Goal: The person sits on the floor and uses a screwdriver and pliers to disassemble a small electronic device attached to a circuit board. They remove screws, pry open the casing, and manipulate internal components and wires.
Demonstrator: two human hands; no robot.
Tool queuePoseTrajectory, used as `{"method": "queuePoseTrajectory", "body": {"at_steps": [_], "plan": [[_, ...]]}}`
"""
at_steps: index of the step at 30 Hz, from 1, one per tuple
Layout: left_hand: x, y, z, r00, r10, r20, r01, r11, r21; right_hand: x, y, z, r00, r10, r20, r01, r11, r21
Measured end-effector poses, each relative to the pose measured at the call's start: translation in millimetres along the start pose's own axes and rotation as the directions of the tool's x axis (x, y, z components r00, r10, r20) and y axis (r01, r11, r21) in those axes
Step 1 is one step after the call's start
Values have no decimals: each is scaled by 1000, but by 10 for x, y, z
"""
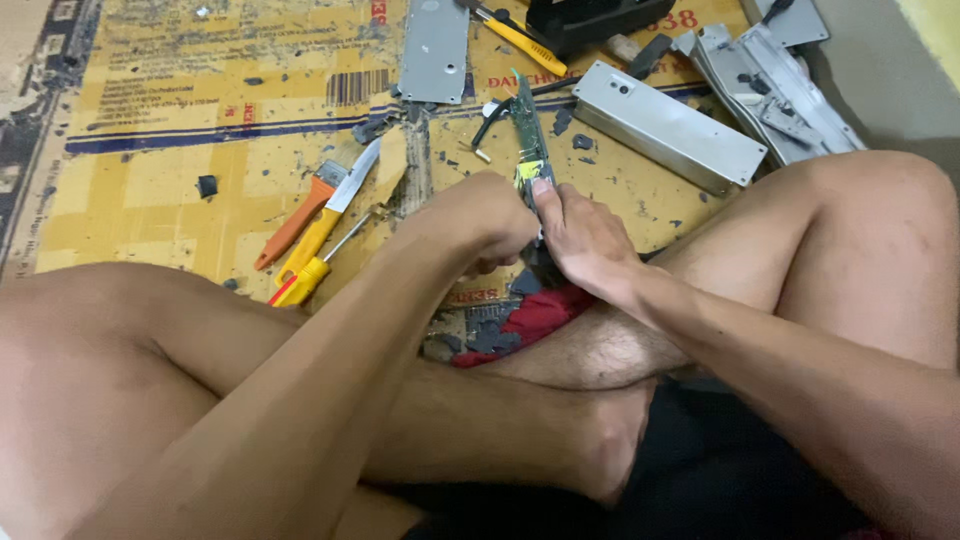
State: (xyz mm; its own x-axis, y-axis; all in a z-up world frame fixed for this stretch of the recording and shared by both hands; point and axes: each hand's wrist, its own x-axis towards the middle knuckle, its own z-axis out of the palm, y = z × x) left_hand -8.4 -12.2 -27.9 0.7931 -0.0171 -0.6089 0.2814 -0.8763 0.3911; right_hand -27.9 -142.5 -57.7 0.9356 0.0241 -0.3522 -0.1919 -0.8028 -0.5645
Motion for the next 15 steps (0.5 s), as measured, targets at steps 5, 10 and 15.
{"method": "queuePoseTrajectory", "body": {"at_steps": [5, 10, 15], "plan": [[-347, 321, 10, 995, -39, -91, 47, 996, 81, 88, 60, 17, 998, -61, -14, 60, 995, -77], [-500, 308, 124, 963, 187, -193, -169, 980, 104, -57, -40, -68, 989, -147, 11, 146, 970, -197], [-576, 68, 286, 945, 323, -40, -304, 919, 250, 6, 75, -50, 994, -108, -9, 106, 990, -91]]}}
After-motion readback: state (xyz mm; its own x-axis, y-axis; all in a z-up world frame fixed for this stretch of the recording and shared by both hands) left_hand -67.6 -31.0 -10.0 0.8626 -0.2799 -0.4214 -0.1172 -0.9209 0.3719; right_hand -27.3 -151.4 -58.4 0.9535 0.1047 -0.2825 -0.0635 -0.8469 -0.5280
